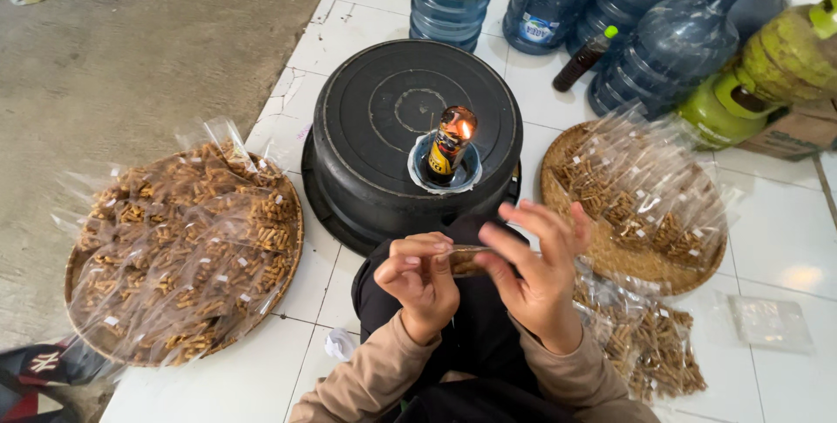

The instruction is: The person sits on the floor and heat-seals clear plastic bags filled with stick-shaped snacks by pressing each bag's open end over the flame of a candle. They take filled bags from baskets, seal each one, and set the sealed bags aside.

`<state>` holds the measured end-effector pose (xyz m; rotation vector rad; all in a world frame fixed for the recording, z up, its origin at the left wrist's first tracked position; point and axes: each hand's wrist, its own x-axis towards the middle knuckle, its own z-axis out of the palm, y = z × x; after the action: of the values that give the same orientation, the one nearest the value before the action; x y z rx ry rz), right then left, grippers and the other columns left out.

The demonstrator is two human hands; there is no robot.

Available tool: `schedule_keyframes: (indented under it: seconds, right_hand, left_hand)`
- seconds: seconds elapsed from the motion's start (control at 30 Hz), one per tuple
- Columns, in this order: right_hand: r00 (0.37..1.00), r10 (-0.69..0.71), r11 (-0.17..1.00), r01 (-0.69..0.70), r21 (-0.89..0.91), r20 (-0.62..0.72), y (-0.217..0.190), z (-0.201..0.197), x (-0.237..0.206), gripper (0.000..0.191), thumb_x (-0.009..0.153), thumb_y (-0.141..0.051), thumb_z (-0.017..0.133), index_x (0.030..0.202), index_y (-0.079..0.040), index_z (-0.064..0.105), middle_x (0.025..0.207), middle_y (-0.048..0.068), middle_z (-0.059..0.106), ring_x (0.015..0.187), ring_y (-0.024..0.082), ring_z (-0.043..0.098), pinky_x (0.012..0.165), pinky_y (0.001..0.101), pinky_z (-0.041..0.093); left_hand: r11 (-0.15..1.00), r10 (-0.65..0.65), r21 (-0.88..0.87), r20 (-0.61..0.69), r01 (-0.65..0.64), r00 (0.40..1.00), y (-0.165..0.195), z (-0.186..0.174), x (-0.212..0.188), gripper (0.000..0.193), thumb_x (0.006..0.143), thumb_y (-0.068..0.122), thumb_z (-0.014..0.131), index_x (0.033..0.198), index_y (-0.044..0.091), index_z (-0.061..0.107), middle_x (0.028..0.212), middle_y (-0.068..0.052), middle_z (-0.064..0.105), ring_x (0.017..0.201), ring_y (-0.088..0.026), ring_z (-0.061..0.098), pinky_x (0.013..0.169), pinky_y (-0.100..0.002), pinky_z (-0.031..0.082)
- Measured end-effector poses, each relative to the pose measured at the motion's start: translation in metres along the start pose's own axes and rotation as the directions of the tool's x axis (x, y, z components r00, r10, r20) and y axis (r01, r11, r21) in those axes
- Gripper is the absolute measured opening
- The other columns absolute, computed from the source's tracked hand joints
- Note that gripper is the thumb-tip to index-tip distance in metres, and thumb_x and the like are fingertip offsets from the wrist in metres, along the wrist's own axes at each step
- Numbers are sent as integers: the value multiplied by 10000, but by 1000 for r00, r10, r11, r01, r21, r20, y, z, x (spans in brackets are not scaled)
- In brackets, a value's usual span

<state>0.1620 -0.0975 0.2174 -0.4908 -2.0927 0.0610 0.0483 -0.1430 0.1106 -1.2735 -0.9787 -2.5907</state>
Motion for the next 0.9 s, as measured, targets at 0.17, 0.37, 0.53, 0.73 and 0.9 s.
schedule_keyframes:
  seconds: [0.17, 0.37, 0.53, 0.73, 0.9]
  right_hand:
    - [983, 145, 983, -130, 131, -109, 17, -20, -23, 612, 861, -351, 796, 1359, -162, 496, 1361, 38, 587, 1314, 219, 573, 1237, 474, 304]
    - [744, 572, 573, -664, 481, 345, 94, -44, -119, 471, 930, -301, 730, 1295, -25, 620, 1297, 57, 651, 1172, 187, 598, 1024, 337, 462]
    - [383, 883, 183, -814, 552, 272, 147, -41, -229, 231, 1031, -181, 610, 1153, -18, 718, 1093, 19, 740, 942, 93, 629, 825, 252, 511]
    - [-15, 999, 6, -902, 433, -46, 192, -83, -279, 298, 1072, -261, 618, 1035, 21, 708, 851, 52, 649, 690, 141, 559, 598, 303, 442]
    - [73, 978, 83, -996, 43, -196, 240, -98, -281, 382, 999, -320, 651, 1108, 40, 715, 918, 90, 723, 874, 242, 669, 779, 410, 538]
  left_hand:
    - [987, -124, -92, 88, 132, 988, -5, 15, -23, 450, 989, -166, 568, 1204, 127, 302, 1101, -140, 559, 942, -233, 621, 892, -419, 605]
    - [837, -463, -238, 175, 493, 869, -22, 57, -74, 383, 1023, -134, 542, 1256, 80, 324, 1130, -130, 540, 1008, -210, 592, 949, -325, 515]
    - [804, -564, 124, 469, 581, 680, -33, 77, -102, 480, 930, -105, 636, 1326, -8, 383, 1290, -185, 502, 1225, -269, 559, 1039, -360, 496]
    - [762, -646, 247, 356, 598, 676, -51, 50, -81, 395, 929, -49, 667, 1283, -11, 494, 1222, -141, 609, 1104, -213, 671, 966, -323, 531]
    - [763, -526, 533, 180, 366, 831, -52, -7, -46, 292, 937, -21, 689, 1200, -25, 563, 1175, -136, 649, 1004, -194, 703, 950, -317, 535]
